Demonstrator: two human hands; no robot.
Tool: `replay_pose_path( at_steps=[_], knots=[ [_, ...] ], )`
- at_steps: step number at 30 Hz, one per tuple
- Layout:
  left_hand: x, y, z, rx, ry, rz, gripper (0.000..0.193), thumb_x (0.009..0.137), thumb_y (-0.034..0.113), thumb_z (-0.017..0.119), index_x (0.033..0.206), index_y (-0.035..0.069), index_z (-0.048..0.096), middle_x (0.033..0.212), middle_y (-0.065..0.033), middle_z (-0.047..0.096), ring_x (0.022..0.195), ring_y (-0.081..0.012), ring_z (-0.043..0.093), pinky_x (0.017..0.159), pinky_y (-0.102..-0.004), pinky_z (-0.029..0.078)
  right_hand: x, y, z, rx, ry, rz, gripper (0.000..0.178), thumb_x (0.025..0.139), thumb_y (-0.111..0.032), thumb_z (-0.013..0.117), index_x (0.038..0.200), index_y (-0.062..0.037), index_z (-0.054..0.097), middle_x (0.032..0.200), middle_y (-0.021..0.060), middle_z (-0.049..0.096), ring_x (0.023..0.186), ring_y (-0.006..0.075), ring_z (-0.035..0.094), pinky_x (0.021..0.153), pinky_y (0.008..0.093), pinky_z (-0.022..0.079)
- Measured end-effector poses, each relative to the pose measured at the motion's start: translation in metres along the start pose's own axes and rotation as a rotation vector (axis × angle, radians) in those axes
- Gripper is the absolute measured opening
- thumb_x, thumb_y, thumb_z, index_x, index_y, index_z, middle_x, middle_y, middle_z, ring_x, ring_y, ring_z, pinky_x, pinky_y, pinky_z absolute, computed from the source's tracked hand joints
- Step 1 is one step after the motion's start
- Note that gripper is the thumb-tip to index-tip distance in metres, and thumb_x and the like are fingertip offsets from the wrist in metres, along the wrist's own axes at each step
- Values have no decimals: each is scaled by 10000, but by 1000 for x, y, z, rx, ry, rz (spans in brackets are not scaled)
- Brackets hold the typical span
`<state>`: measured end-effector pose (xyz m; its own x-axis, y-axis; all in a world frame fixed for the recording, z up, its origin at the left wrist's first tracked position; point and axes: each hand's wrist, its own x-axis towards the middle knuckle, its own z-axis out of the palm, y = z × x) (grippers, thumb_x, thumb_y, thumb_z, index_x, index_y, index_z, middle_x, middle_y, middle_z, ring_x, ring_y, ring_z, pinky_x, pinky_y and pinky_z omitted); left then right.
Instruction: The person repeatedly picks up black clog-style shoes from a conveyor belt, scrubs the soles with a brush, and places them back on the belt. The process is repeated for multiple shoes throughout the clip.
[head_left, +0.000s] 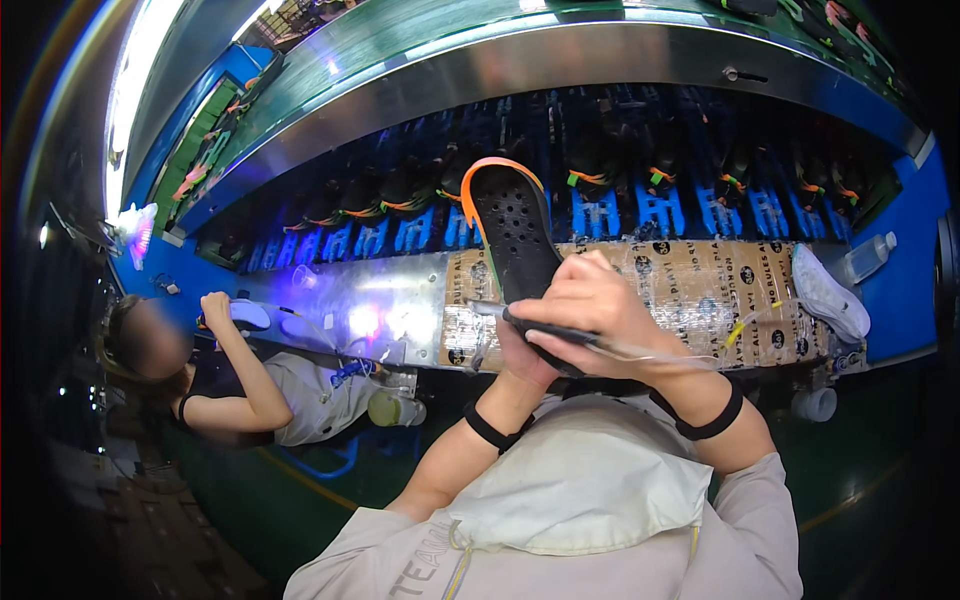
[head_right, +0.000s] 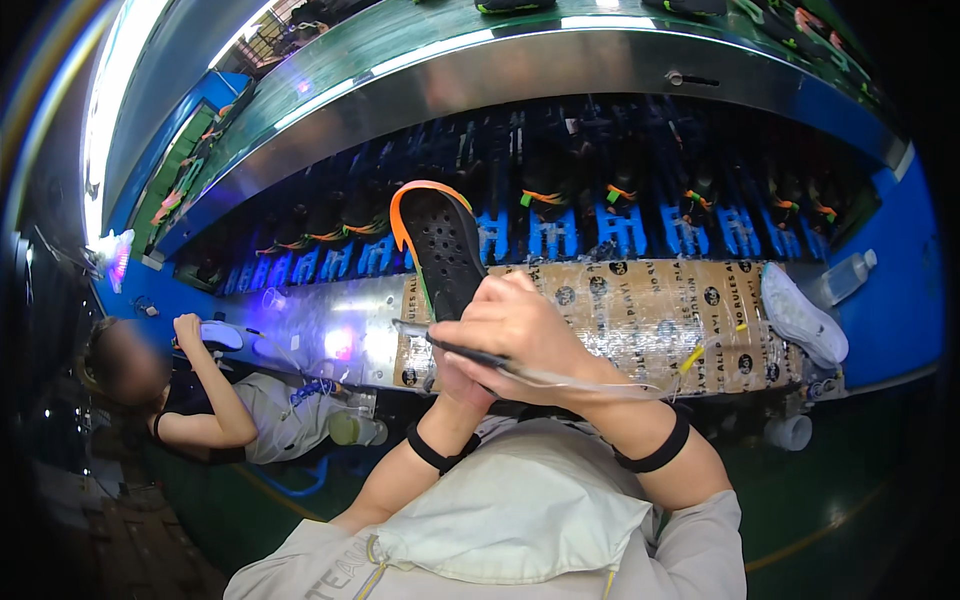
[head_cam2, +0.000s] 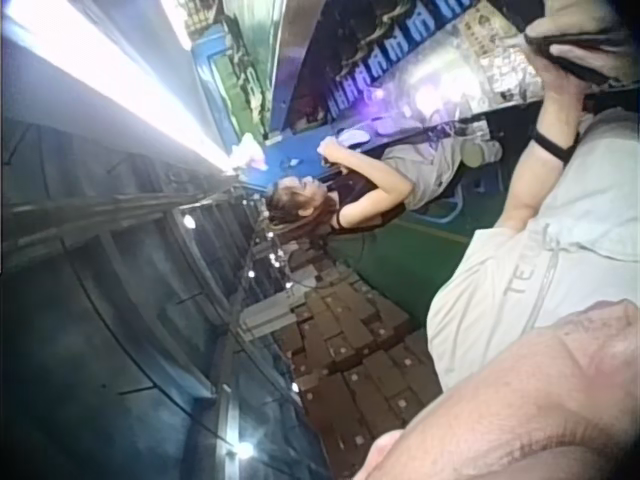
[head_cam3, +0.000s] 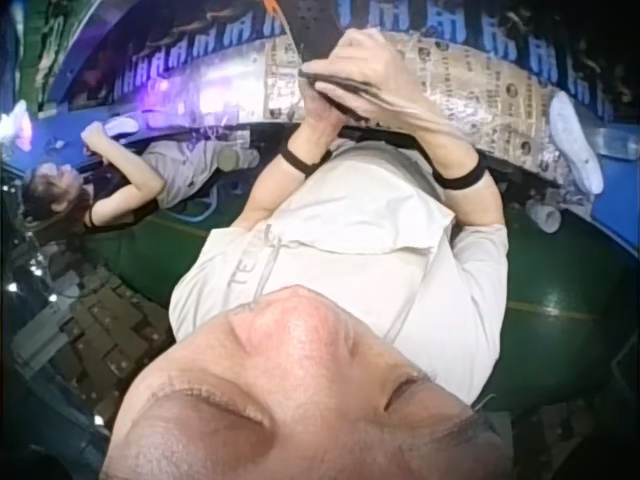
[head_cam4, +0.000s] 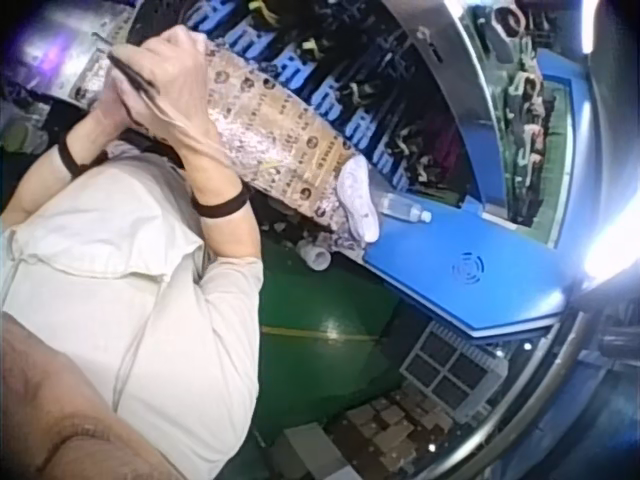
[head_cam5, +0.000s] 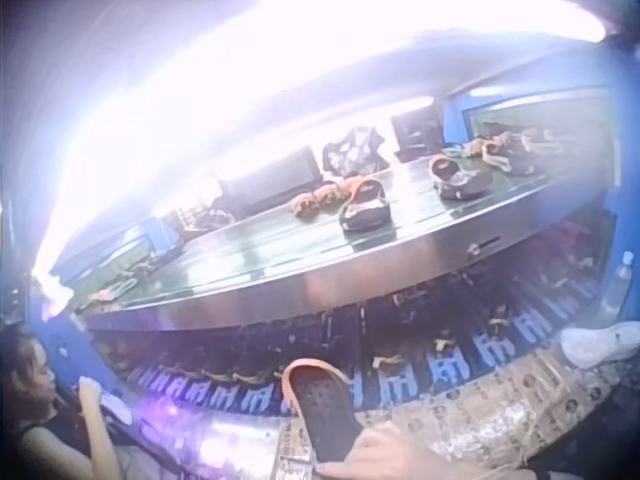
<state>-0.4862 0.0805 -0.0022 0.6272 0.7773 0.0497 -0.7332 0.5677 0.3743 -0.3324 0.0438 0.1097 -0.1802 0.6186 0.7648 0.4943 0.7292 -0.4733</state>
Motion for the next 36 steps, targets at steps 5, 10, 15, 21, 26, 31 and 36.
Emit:
replay_pose_path(
  at_steps=[5, 10, 15, 21, 26, 31, 36],
  knots=[
    [6, 10, 8, -177, 44, -11, 827, 1030, 798, 384, 1484, 139, 595, 1460, -136, 656, 1318, -311, 665, 1135, -489, 544, 0, -5, -9, -266, -28, -24, 319, 805, -137, 866, 1117, -88, 816, 857, 23, 718, 852, 245, 628, 868, 407, 446],
    [5, 18, -2, -70, 27, 64, 839, 1033, 789, 365, 1503, 129, 580, 1428, -137, 677, 1280, -312, 689, 1127, -493, 554, -5, -7, -19, 53, -84, 108, 353, 806, -114, 877, 1153, -118, 815, 878, 15, 700, 863, 250, 628, 859, 405, 448],
    [11, 26, 14, 61, -77, 48, 1013, 964, 903, 366, 1549, 94, 536, 1442, -234, 644, 1296, -411, 668, 1138, -542, 541, -2, -15, -23, 17, -298, -34, 298, 836, -146, 873, 1126, -120, 807, 845, 18, 669, 887, 239, 621, 836, 411, 448],
    [15, 39, 17, -26, -222, -6, 1064, 912, 915, 479, 1532, 51, 523, 1442, -248, 599, 1333, -378, 599, 1113, -524, 550, -2, -22, -29, -104, -269, 36, 285, 871, -156, 863, 1150, -130, 813, 812, 25, 617, 866, 251, 606, 844, 416, 443],
    [18, 49, 29, -181, -285, -63, 1177, 866, 963, 480, 1567, 17, 480, 1448, -293, 590, 1321, -440, 627, 1090, -589, 570, -1, -29, -43, 209, -376, 102, 337, 863, -148, 868, 1192, -149, 798, 867, 20, 644, 905, 245, 609, 816, 397, 415],
    [24, 71, 31, 50, -182, -86, 1101, 883, 918, 522, 1547, 40, 509, 1407, -269, 606, 1267, -436, 615, 1063, -589, 568, 0, -29, -45, 69, -449, 50, 310, 866, -168, 881, 1167, -124, 818, 877, 20, 682, 847, 236, 610, 806, 394, 413],
    [28, 80, 40, 103, -225, -110, 1061, 952, 849, 418, 1584, -1, 461, 1414, -347, 634, 1240, -488, 692, 1073, -577, 587, -5, -27, -48, 65, -396, 135, 318, 850, -156, 896, 1159, -122, 833, 788, 9, 637, 770, 230, 579, 780, 399, 428]
  ],
)
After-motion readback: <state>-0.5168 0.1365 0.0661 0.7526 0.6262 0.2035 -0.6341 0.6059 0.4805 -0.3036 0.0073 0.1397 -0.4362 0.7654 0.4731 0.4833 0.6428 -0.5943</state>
